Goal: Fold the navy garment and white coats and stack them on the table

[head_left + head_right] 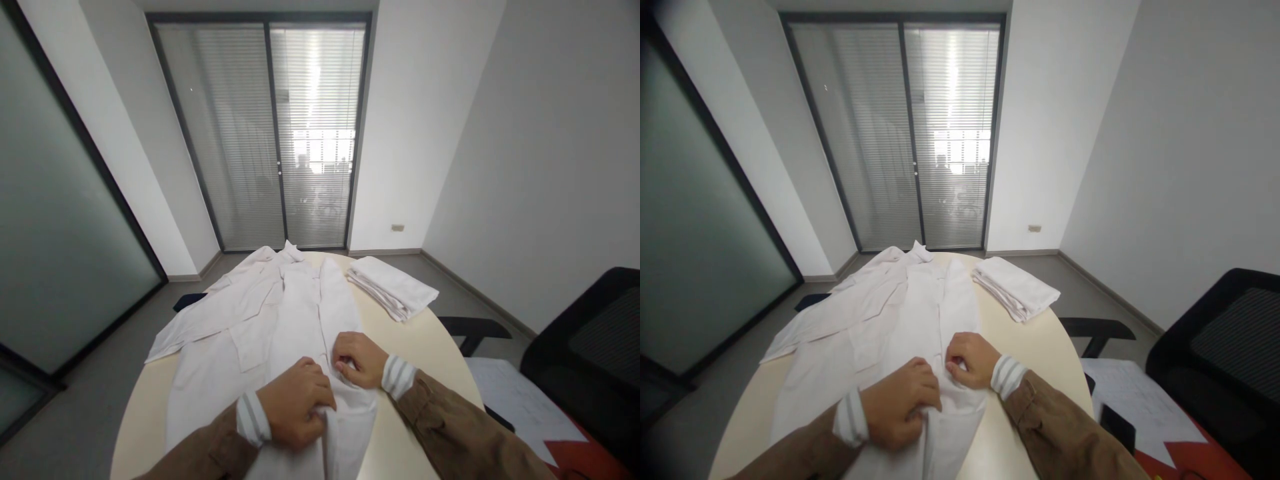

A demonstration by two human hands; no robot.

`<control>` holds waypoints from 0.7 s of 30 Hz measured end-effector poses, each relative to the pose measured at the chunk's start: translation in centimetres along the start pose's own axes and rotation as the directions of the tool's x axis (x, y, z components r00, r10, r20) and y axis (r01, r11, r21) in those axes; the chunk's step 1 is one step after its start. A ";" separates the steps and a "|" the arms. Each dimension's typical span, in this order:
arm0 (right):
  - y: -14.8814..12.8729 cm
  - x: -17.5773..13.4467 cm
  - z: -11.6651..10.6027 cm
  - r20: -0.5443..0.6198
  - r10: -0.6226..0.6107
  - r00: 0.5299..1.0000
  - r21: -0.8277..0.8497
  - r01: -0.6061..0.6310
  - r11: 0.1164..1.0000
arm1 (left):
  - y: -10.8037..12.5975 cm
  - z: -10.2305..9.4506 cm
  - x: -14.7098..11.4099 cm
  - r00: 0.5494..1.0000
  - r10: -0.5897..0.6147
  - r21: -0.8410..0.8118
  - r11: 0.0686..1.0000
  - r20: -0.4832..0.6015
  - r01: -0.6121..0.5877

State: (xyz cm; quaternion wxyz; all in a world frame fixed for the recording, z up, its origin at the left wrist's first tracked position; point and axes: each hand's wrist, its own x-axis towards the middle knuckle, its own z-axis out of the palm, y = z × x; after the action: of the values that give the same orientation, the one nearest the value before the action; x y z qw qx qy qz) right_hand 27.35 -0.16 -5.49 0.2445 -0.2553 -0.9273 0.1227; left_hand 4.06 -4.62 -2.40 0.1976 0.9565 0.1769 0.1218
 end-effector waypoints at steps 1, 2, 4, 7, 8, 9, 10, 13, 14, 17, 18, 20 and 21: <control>0.0 0.0 0.0 -0.001 0.001 1.000 0.005 -0.001 1.000 | 0.2 0.0 -0.1 1.000 0.009 -0.003 1.000 0.014 -0.009; 0.0 -0.1 0.0 -0.003 0.002 1.000 0.011 -0.002 1.000 | 0.4 0.0 -0.2 1.000 0.022 -0.018 1.000 0.015 -0.022; 0.1 -0.1 0.0 -0.007 0.003 1.000 0.020 -0.003 1.000 | 0.8 -0.1 -0.2 0.999 0.047 -0.075 0.996 -0.013 -0.048; 0.2 -0.2 0.0 -0.019 0.012 1.000 0.022 -0.012 1.000 | 1.5 -0.4 -0.2 0.998 0.033 -0.182 0.982 -0.048 -0.042; 0.2 -0.2 0.0 -0.021 0.013 1.000 0.023 -0.013 1.000 | 1.8 -0.4 -0.2 0.998 0.017 -0.212 0.977 -0.052 -0.028; 0.2 -0.2 0.0 -0.023 0.011 1.000 0.024 -0.011 1.000 | 2.1 -0.5 -0.1 0.999 0.001 -0.240 0.971 -0.053 -0.014; 0.2 -0.2 0.0 -0.025 0.008 1.000 0.025 -0.008 1.000 | 2.4 -0.5 0.0 0.998 -0.013 -0.263 0.965 -0.054 -0.001; 0.1 -0.1 -0.2 -0.028 0.002 1.000 0.026 -0.002 1.000 | 3.1 -0.7 0.4 0.998 -0.036 -0.342 0.939 -0.056 0.015; 0.0 -0.1 -0.2 -0.030 0.002 1.000 0.025 -0.002 1.000 | 3.3 -0.8 0.6 0.998 -0.039 -0.375 0.927 -0.056 0.015; -0.1 -0.1 -0.4 -0.031 0.003 1.000 0.026 -0.002 1.000 | 3.7 -1.1 0.7 0.995 -0.040 -0.435 0.900 -0.096 -0.006; -0.1 -0.1 -0.4 -0.031 0.005 0.999 0.027 -0.004 1.000 | 3.7 -1.2 0.6 0.990 -0.033 -0.422 0.906 -0.136 -0.028; -0.1 -0.1 -0.4 -0.031 0.010 0.999 0.028 -0.009 1.000 | 3.8 -1.5 0.5 0.971 0.001 -0.344 0.935 -0.240 -0.085; -0.1 -0.1 -0.4 -0.034 0.012 0.999 0.029 -0.011 1.000 | 3.9 -1.6 0.4 0.959 0.035 -0.290 0.950 -0.281 -0.120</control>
State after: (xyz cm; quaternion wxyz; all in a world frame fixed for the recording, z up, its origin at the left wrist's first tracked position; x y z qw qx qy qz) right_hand 27.60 -0.28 -5.19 0.2631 -0.2591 -0.9197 0.1330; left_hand 5.02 -7.27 0.71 0.3110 0.8950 0.1435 0.2856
